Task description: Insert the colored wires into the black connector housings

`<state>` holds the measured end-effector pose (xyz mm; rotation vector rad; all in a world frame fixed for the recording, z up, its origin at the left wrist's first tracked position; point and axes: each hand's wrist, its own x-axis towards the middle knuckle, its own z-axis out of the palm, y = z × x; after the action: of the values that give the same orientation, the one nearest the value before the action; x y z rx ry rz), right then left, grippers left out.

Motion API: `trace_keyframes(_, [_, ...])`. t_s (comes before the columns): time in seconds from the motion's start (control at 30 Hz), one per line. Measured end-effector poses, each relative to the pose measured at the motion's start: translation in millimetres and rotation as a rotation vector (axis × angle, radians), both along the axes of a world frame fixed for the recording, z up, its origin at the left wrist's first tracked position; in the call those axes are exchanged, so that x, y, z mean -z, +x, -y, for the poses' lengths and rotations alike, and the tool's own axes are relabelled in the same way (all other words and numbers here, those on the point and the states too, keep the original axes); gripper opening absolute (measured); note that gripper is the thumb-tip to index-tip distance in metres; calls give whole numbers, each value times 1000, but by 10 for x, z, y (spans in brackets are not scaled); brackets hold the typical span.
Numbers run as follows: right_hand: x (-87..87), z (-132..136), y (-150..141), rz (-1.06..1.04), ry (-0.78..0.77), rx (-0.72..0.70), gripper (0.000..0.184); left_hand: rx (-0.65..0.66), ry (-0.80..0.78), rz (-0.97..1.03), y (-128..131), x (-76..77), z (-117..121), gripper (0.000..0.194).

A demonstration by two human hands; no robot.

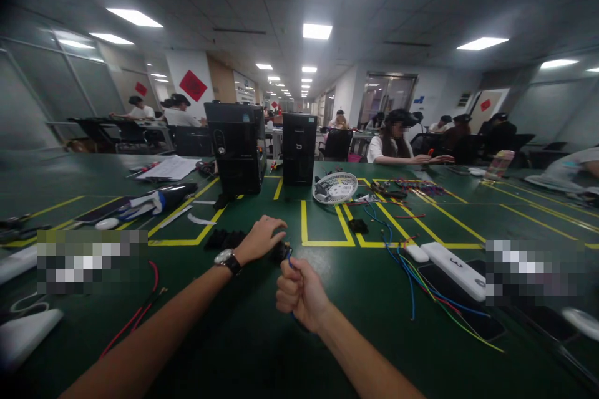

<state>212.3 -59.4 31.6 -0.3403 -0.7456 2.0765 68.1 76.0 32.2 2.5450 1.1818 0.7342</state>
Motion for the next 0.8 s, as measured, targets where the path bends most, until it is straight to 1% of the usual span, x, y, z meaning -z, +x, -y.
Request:
trace_keyframes(0.07, [-2,10,-55,136,25,81,35,215,57,-126,-90,-14,41,32])
trace_keyframes(0.1, [2,21,-95,231,41,120,31,296,89,-186,-125,-7,50,36])
trace_keyframes(0.13, [11,33,-142,335,56,156,28,337,120,-229,-149,8,47,39])
trace_keyframes(0.2, [48,53,-245,518,91,208,26,317,166,-259,-161,47,7,42])
trace_keyframes(0.27, [105,48,-346,612,143,238,29,271,183,-278,-138,74,-73,37])
trace_keyframes(0.33, [152,3,-435,618,172,259,31,244,173,-302,-114,58,-173,35])
trace_keyframes(0.4, [161,-83,-526,601,132,279,31,240,159,-324,-124,-28,-268,39])
trace_keyframes(0.43, [145,-138,-581,607,101,288,29,242,164,-328,-148,-104,-308,43])
trace_keyframes(0.5, [77,-266,-732,658,64,295,24,235,205,-327,-234,-323,-363,47])
trace_keyframes(0.6, [-75,-464,-1102,736,118,287,18,172,319,-293,-419,-773,-368,44])
trace_keyframes(0.67, [-163,-582,-1424,780,175,268,22,171,377,-318,-538,-1074,-312,40])
trace_keyframes(0.7, [-193,-634,-1587,815,206,268,25,182,404,-340,-585,-1200,-270,38])
trace_keyframes(0.77, [-220,-719,-1868,911,273,280,27,213,456,-393,-643,-1380,-164,36])
trace_keyframes(0.8, [-218,-750,-1969,957,307,298,25,225,480,-416,-652,-1429,-107,35])
